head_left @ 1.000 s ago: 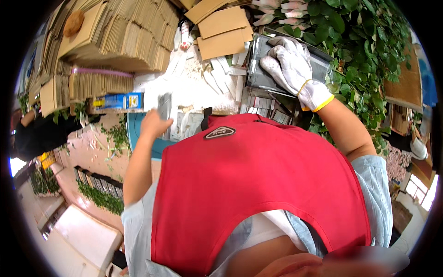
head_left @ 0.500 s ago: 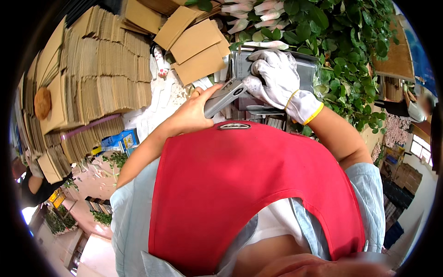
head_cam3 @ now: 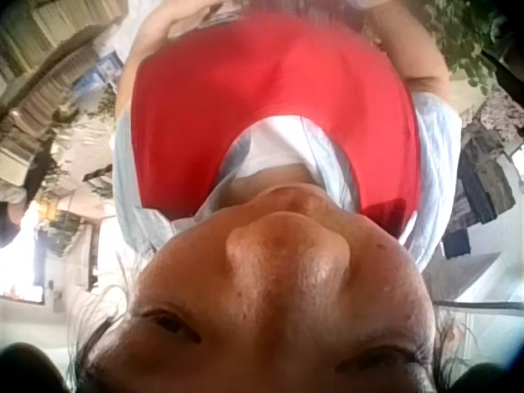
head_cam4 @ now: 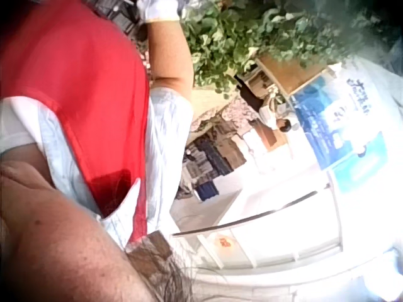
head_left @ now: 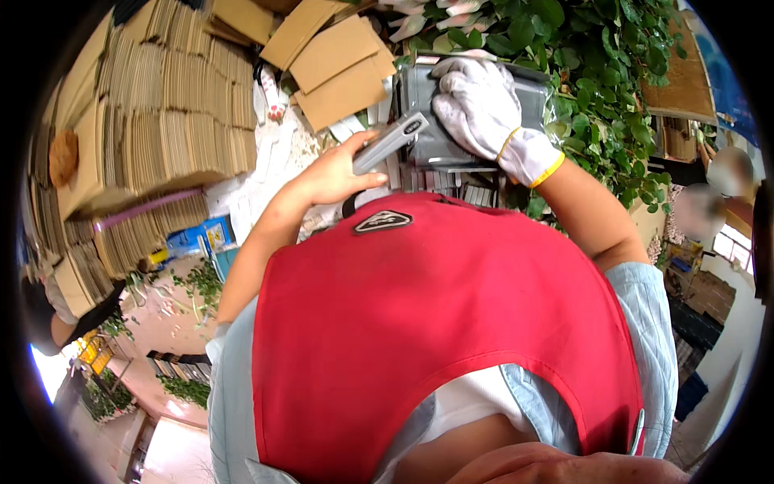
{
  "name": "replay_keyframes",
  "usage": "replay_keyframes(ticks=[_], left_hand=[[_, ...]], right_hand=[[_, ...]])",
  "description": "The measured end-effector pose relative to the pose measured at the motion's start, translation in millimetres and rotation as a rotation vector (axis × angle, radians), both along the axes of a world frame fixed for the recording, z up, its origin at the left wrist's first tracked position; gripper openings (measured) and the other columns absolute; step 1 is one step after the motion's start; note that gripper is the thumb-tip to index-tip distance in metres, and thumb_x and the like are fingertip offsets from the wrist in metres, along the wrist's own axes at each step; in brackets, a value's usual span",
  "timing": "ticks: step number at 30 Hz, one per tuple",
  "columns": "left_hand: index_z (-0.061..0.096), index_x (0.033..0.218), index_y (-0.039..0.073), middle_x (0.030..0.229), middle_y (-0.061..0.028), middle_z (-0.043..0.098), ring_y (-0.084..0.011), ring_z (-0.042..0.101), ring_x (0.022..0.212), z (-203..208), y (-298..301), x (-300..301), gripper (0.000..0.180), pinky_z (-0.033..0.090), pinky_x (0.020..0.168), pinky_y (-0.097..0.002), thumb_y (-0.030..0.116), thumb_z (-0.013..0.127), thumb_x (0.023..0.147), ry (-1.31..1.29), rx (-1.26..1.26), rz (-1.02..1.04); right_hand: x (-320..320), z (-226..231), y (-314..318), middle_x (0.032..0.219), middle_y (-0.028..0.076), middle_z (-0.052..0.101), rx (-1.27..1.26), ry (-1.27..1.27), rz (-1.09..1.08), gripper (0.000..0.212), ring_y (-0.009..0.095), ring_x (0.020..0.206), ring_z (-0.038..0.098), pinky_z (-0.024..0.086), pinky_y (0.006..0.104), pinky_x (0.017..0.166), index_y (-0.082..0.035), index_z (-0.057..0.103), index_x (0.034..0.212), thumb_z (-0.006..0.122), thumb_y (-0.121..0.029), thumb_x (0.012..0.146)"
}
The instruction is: The person selects roses from a large bundle, arranges them into a specific corrugated gray sleeve, adds a small piece of cardboard for support, and secures the package.
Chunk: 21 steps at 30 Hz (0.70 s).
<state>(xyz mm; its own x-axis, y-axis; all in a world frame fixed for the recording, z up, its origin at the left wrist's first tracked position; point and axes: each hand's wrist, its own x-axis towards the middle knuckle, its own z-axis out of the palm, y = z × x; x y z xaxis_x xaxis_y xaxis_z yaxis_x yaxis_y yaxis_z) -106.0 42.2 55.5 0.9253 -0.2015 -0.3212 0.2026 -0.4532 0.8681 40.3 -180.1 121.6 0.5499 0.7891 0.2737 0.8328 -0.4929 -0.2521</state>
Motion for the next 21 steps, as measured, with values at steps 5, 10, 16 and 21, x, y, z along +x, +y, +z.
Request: replay_keyframes(ticks=[5,10,16,21], left_hand=[[0.051,0.125,0.009,0.109,-0.0177,0.057,-0.0373,0.054,0.103,-29,0,-81,0.063,0.042,0.090,-0.0442,0.010,0.072,0.066,-0.148,0.528,0.198],[0.053,0.124,0.013,0.113,-0.0115,0.052,-0.0315,0.049,0.105,-38,-32,-75,0.064,0.036,0.094,-0.0432,0.005,0.072,0.063,-0.467,0.564,0.262],[0.054,0.123,0.015,0.114,-0.0129,0.052,-0.0304,0.051,0.105,-40,-38,-59,0.063,0.039,0.092,-0.0423,0.002,0.067,0.063,-0.645,0.591,0.191],[0.055,0.122,0.016,0.109,-0.0146,0.056,-0.0287,0.053,0.104,-26,-35,-49,0.052,0.042,0.091,-0.0429,0.004,0.059,0.071,-0.073,0.583,0.064]], right_hand=[[-1,-5,-3,0.105,0.006,0.062,-0.042,-0.079,-0.019,0.018,0.031,0.103,0.055,0.042,0.0438,0.089,-0.007,0.062,0.089,0.062,-0.020,0.077],[3,-10,-4,0.105,0.008,0.064,0.048,-0.115,0.081,0.015,0.030,0.097,0.058,0.044,0.0403,0.087,-0.006,0.060,0.085,0.065,-0.016,0.075],[8,-18,-7,0.106,0.005,0.063,0.038,-0.099,0.083,0.018,0.030,0.101,0.056,0.042,0.0430,0.088,-0.008,0.062,0.087,0.063,-0.023,0.078],[6,-12,-2,0.105,0.005,0.064,0.033,-0.071,0.077,0.016,0.030,0.102,0.056,0.042,0.0428,0.088,-0.007,0.062,0.085,0.063,-0.021,0.077]])
